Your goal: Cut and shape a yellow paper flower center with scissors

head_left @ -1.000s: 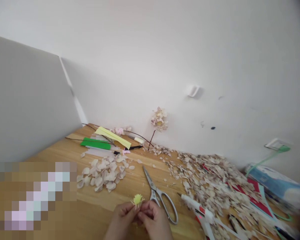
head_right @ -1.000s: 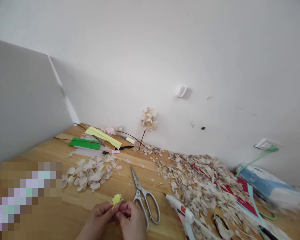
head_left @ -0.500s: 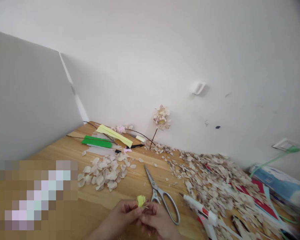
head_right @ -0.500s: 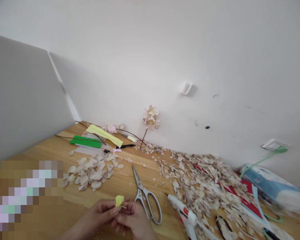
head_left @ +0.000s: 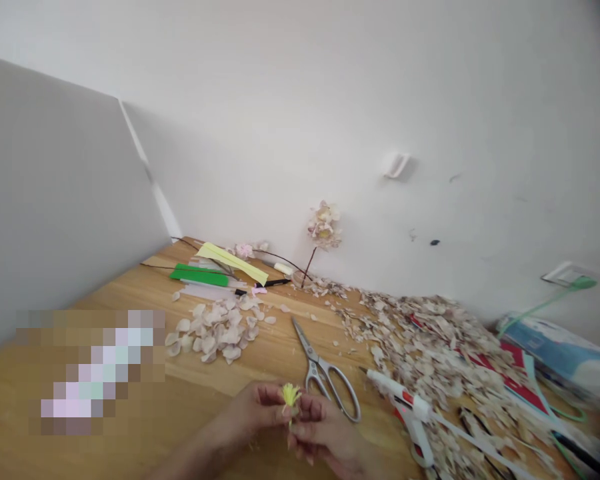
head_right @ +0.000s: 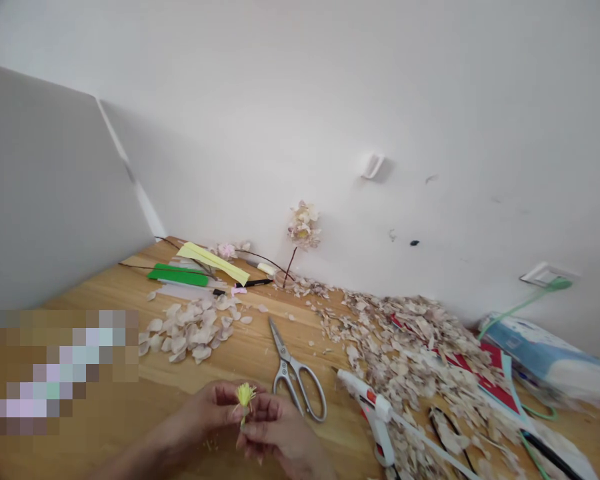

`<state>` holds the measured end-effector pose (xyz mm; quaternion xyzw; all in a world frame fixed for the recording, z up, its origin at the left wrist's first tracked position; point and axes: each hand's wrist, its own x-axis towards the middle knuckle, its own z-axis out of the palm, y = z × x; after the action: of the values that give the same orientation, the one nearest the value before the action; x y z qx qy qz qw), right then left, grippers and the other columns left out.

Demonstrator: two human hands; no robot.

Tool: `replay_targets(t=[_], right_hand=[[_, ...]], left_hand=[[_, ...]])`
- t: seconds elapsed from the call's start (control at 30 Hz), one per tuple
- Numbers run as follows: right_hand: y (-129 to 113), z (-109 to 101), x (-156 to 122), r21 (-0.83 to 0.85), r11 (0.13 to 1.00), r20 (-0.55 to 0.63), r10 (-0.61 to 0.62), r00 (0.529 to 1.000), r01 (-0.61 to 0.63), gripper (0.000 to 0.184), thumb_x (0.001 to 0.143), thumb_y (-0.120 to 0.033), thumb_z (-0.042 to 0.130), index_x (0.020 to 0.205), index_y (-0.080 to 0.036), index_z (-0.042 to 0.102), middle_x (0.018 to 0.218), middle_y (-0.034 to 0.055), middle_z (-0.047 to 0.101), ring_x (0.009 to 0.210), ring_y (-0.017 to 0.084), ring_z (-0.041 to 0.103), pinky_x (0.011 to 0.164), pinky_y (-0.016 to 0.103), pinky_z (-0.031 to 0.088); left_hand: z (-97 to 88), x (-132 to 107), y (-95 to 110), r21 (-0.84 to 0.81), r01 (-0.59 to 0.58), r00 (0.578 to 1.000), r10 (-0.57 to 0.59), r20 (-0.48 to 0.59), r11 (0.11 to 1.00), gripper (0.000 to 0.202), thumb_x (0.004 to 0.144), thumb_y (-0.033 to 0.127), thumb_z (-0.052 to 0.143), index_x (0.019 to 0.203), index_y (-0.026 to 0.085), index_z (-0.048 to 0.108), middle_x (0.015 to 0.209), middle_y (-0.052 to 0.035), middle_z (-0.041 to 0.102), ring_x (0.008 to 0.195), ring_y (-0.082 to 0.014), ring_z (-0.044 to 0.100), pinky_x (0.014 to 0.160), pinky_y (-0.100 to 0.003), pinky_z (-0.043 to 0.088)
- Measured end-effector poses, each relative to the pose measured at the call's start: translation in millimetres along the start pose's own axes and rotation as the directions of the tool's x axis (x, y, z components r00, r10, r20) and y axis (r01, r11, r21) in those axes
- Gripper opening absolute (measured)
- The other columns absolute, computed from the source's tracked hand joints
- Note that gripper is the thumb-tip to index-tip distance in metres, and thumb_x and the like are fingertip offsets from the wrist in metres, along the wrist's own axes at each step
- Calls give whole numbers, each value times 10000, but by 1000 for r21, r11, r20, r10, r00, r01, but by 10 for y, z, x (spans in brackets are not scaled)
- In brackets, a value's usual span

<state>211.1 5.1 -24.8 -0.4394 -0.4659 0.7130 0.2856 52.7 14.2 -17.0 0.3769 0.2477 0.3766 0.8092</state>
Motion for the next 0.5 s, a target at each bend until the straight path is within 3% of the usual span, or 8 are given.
replay_targets(t=[0.07, 0.17, 0.3, 0.37, 0.5], right_hand=[[-18, -34, -5, -113, 993, -56, -36, 998, 30, 446, 531, -494, 745, 795, -180, 572, 603, 4, 610, 476, 112, 521, 443, 212, 357], [-70, -208, -52, -354, 933, -241, -152, 959, 59, 332, 621, -480, 633, 794, -209, 547, 632, -10, 567, 577, 164, 549, 537, 267, 400], [-137, -531, -188, -670, 739, -485, -360, 797, -74, 210, 673, -343, 551, 830, -205, 533, 837, 78, 579, 881, 284, 554, 819, 395, 379], [-150, -628, -240, -751, 641, -510, -411, 756, -158, 275, 644, -246, 567, 910, -183, 538, 976, 126, 583, 1011, 308, 525, 904, 399, 338], [-179, -609, -227, -830, 477, -501, -412, 762, -288, 279, 635, -149, 581, 913, -167, 563, 1004, 140, 619, 1002, 292, 561, 880, 352, 375]], left_hand=[[-40, 27, -19, 15, 0, 994, 1, -106, 1000, 405, 501, 416, 841, 727, 99, 730, 608, -60, 669, 506, -162, 591, 597, -280, 440], [-91, 59, 13, 39, -37, 960, 46, -275, 999, 388, 498, 410, 843, 743, 132, 732, 722, -58, 717, 664, -170, 636, 714, -266, 452], [-84, 59, 100, 48, -23, 923, 40, -382, 999, 395, 442, 438, 852, 668, 150, 702, 707, -58, 727, 736, -189, 660, 721, -275, 478], [-54, 46, 126, 54, 8, 919, 15, -394, 998, 411, 417, 438, 856, 664, 151, 697, 663, -53, 719, 694, -191, 663, 656, -272, 489], [-15, 29, 132, 76, 50, 913, -15, -407, 996, 392, 398, 424, 859, 615, 140, 697, 621, -51, 716, 638, -174, 654, 587, -237, 478]])
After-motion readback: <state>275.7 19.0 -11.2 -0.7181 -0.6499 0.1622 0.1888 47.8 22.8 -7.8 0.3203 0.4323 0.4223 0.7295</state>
